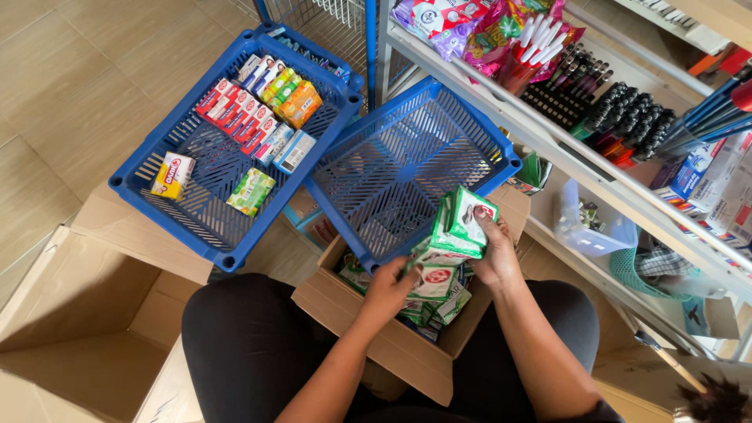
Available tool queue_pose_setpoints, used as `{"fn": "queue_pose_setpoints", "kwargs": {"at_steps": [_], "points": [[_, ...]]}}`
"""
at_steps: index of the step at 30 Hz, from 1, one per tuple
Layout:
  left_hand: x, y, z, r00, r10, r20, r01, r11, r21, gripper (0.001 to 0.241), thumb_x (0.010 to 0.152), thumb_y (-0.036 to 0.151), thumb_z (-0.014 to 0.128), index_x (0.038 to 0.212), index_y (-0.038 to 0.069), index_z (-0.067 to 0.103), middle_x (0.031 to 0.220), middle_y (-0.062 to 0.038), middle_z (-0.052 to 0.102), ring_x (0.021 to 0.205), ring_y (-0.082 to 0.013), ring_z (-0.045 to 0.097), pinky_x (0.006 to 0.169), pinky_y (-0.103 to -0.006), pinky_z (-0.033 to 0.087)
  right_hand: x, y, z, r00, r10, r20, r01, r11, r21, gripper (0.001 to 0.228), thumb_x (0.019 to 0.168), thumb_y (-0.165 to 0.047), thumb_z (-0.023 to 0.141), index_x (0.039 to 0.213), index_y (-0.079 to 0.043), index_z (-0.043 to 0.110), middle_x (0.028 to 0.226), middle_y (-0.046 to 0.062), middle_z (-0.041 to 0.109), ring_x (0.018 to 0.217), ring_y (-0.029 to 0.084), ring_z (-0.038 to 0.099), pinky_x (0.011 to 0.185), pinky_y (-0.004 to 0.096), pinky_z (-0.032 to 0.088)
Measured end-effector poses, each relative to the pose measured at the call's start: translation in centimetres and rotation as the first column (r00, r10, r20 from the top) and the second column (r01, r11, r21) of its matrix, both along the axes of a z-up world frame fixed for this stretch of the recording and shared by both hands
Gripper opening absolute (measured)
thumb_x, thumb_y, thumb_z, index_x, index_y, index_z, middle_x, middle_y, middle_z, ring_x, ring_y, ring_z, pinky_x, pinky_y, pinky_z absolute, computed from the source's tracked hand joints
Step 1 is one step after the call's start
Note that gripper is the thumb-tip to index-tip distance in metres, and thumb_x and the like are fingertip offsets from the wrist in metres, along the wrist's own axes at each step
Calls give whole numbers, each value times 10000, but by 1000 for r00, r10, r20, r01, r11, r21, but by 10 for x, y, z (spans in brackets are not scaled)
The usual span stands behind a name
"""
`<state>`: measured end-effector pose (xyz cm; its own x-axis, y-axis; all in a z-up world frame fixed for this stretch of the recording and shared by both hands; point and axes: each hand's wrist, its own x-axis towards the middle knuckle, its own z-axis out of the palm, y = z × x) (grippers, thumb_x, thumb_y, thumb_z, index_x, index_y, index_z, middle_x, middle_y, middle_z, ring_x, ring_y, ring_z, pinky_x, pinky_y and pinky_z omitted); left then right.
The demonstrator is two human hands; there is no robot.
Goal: The person sits on the floor and sorts small soap packets from a cardboard box into two blue plastic baskets. They pick up packets, separate them by type, and place them into the baskets.
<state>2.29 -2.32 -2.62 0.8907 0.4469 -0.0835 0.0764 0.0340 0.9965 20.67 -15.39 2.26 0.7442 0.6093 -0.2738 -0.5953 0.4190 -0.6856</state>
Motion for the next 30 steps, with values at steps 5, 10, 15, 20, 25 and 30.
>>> {"fn": "queue_pose_setpoints", "kwargs": {"at_steps": [5,10,15,20,25,30], "points": [[-1,13,-12,968,241,76,-204,923,-326,203,1040,130,562,1116,-25,669,928,-70,702,802,-141,648,718,-268,531,-20,10,-6,957,168,235,-156,985,-70,404,921,-190,746,1259,-70,558,1086,60,704,980,191,689,871,375,586],[-4,14,21,936,344,73,-217,730,-648,304,1031,136,514,1289,32,636,990,-38,712,803,-97,632,654,-236,467,-41,24,-10,834,310,455,-170,931,-323,378,959,-191,724,1256,-42,546,1051,50,674,962,126,638,840,289,539],[-11,12,53,928,319,191,-100,710,-697,404,1022,248,523,1332,-11,537,1193,-91,690,1072,-153,667,957,-298,533,-41,29,10,717,340,608,-189,935,-299,415,963,-155,726,1311,-27,540,1220,75,640,1102,134,615,954,296,535],[-8,4,65,937,250,243,-100,861,-498,551,1020,293,616,1454,8,431,1348,-128,596,1221,-185,575,1044,-344,467,-49,30,31,684,370,629,-160,917,-366,739,860,-83,763,1505,-62,403,1311,85,592,1185,165,576,1028,324,479],[-10,7,56,946,231,228,-115,895,-430,776,915,238,676,1529,125,213,1407,-86,506,1273,-198,534,1044,-348,474,-48,26,33,615,313,724,-189,950,-249,701,893,-44,746,1502,-53,399,1416,83,600,1282,171,579,1108,329,460],[-9,8,51,950,151,274,-117,984,-136,694,1020,227,715,1543,24,308,1402,-181,582,1291,-250,576,1092,-376,489,-39,17,16,491,462,738,-205,885,-418,636,832,12,796,1397,-42,508,1277,116,622,1201,174,583,1043,346,474]]}}
